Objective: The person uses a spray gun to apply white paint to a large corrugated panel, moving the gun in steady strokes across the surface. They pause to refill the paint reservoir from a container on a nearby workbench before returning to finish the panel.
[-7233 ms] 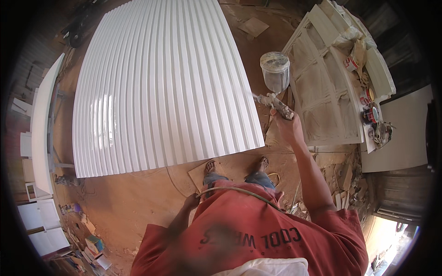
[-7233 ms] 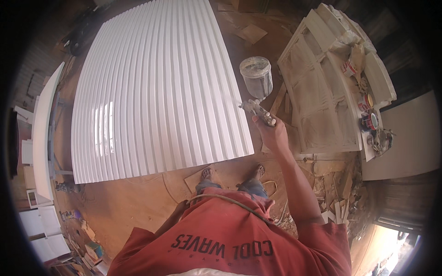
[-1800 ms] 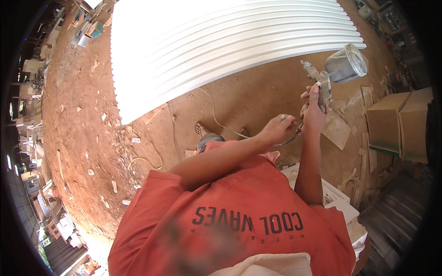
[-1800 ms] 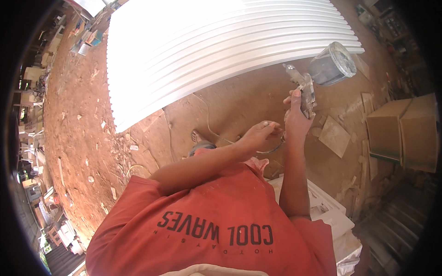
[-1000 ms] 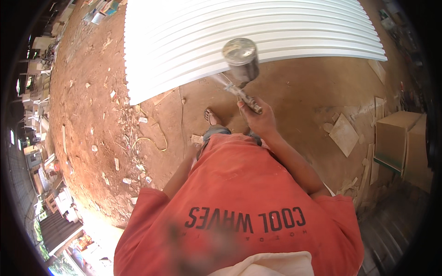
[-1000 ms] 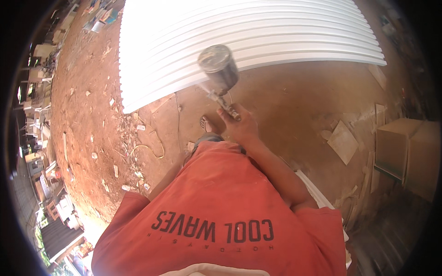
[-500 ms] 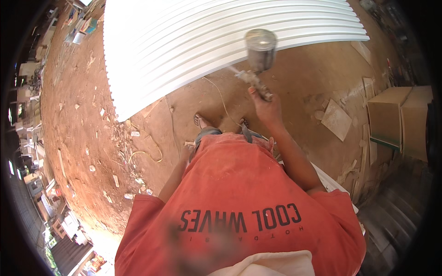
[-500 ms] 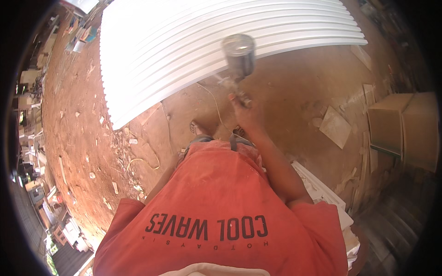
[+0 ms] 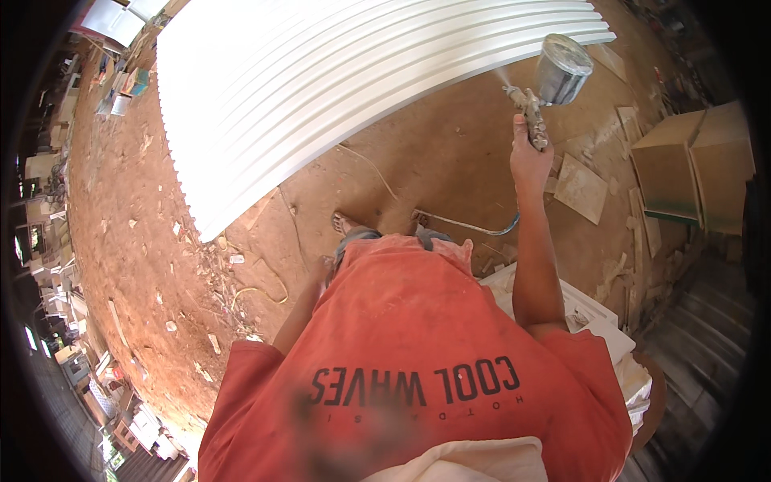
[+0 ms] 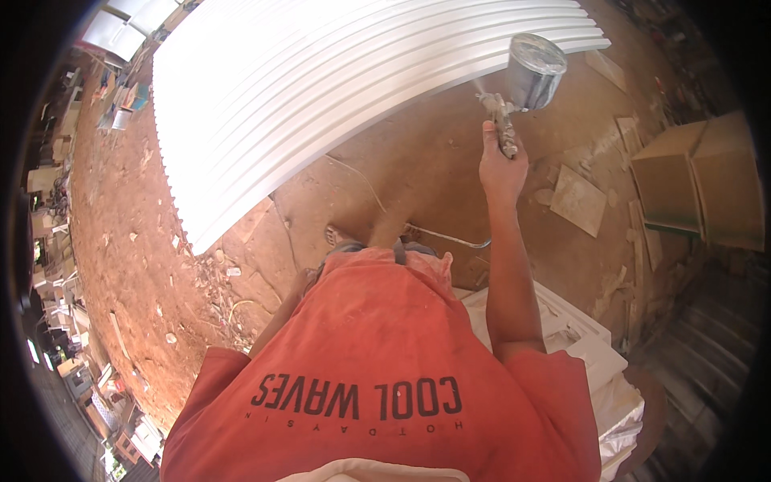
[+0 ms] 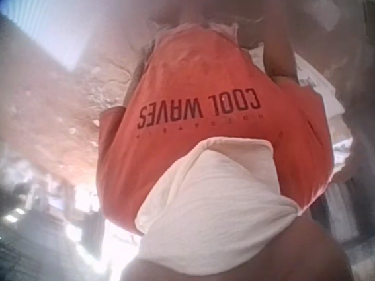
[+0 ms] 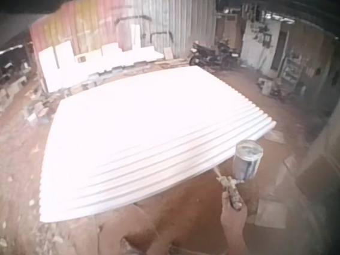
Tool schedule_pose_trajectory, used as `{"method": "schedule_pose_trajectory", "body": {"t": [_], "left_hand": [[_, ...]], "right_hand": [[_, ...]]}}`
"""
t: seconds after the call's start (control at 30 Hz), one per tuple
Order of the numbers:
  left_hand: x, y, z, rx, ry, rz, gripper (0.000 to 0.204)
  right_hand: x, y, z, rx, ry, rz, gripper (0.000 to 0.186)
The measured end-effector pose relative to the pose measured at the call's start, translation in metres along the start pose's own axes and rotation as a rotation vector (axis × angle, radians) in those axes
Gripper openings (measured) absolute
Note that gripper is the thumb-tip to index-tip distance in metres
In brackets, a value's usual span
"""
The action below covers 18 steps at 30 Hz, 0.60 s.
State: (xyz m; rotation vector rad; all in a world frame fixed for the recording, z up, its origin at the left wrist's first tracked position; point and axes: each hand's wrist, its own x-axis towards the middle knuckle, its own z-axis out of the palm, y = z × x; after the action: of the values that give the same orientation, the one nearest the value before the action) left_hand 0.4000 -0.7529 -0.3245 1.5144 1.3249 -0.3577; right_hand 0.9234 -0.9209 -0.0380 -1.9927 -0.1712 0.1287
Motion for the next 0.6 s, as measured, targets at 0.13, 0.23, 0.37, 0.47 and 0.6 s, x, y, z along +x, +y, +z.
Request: {"method": "schedule_pose_trajectory", "body": {"t": [0.13, 0.23, 0.37, 0.47, 0.6], "left_hand": [[-0.038, 0.047, -0.004, -0.141, 0.093, 0.028, 0.029], [-0.028, 0.032, 0.000, -0.123, 0.070, -0.097, 0.029], [0.011, -0.051, 0.011, -0.023, 0.056, 0.129, 0.034], [0.027, -0.117, 0.040, -0.034, 0.147, 0.216, 0.043], [0.034, -0.126, 0.064, 0.063, 0.315, -0.025, 0.052]], "right_hand": [[-0.018, 0.004, 0.028, -0.057, -0.167, -0.010, 0.053], [-0.043, -0.005, 0.055, -0.139, -0.321, 0.010, 0.058], [-0.081, -0.020, 0.088, -0.144, -0.409, -0.115, 0.044], [-0.102, -0.029, 0.111, -0.108, -0.575, -0.130, 0.043], [-0.131, -0.056, 0.133, -0.128, -0.754, -0.156, 0.042]]}}
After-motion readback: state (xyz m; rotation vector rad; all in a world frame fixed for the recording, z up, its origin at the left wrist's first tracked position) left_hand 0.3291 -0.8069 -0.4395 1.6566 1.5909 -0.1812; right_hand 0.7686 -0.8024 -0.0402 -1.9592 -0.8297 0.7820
